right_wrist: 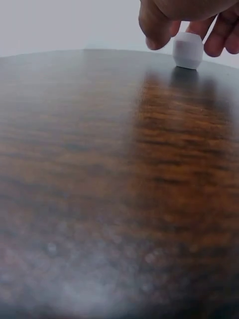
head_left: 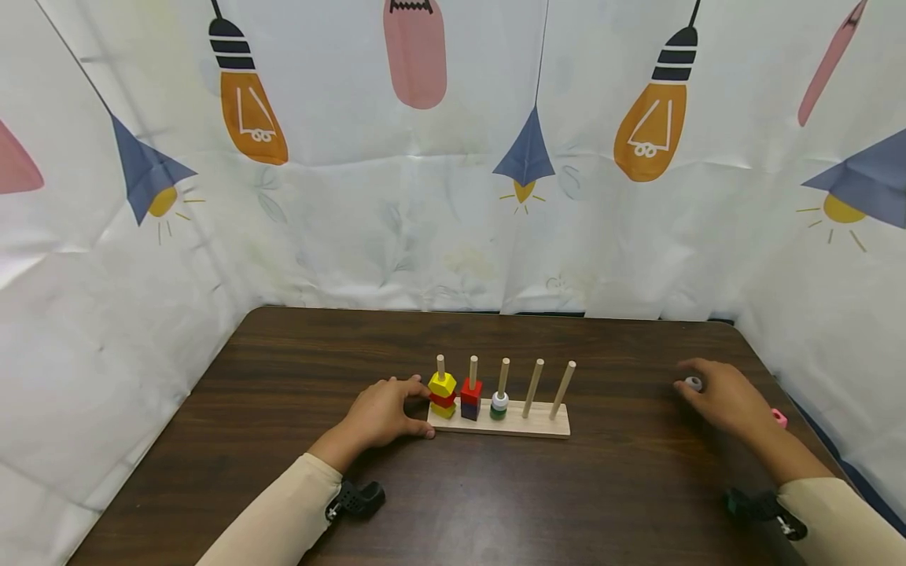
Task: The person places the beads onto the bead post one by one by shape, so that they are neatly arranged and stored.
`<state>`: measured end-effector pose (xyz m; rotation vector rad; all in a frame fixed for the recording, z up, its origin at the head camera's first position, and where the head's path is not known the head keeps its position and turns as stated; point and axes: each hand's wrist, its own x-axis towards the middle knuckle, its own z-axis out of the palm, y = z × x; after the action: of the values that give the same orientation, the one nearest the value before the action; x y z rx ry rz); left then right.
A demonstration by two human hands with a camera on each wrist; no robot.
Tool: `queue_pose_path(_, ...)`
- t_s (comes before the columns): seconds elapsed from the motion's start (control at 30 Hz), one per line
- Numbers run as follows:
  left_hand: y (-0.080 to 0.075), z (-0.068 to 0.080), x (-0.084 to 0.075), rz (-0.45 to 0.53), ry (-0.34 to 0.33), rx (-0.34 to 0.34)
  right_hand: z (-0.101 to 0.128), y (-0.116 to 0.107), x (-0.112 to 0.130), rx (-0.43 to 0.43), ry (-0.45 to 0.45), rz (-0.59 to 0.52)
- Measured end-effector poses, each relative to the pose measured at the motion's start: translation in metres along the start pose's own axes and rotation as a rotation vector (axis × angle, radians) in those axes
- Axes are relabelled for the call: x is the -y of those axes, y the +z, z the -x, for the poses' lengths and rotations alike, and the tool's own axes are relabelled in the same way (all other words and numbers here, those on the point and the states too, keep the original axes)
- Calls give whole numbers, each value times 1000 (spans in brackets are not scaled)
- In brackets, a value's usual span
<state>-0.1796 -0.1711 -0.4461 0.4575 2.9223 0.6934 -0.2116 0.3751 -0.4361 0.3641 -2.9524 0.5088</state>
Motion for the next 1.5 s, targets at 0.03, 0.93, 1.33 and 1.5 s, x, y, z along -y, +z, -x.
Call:
queue_pose_path(0.03,0,0,0,-1,0,-1,0,1,0,3,1,1)
queue_pose_path(0.93,-1,2,-2,0,2,-13,2,0,4,110,46,24)
queue_pose_path(1.33,-1,2,-2,4,8,-14,-6,7,63,86,-50,17)
queue_pose_path(1.5,-1,1,-1,-3,7,-9,-10,5,89,65,-96,11)
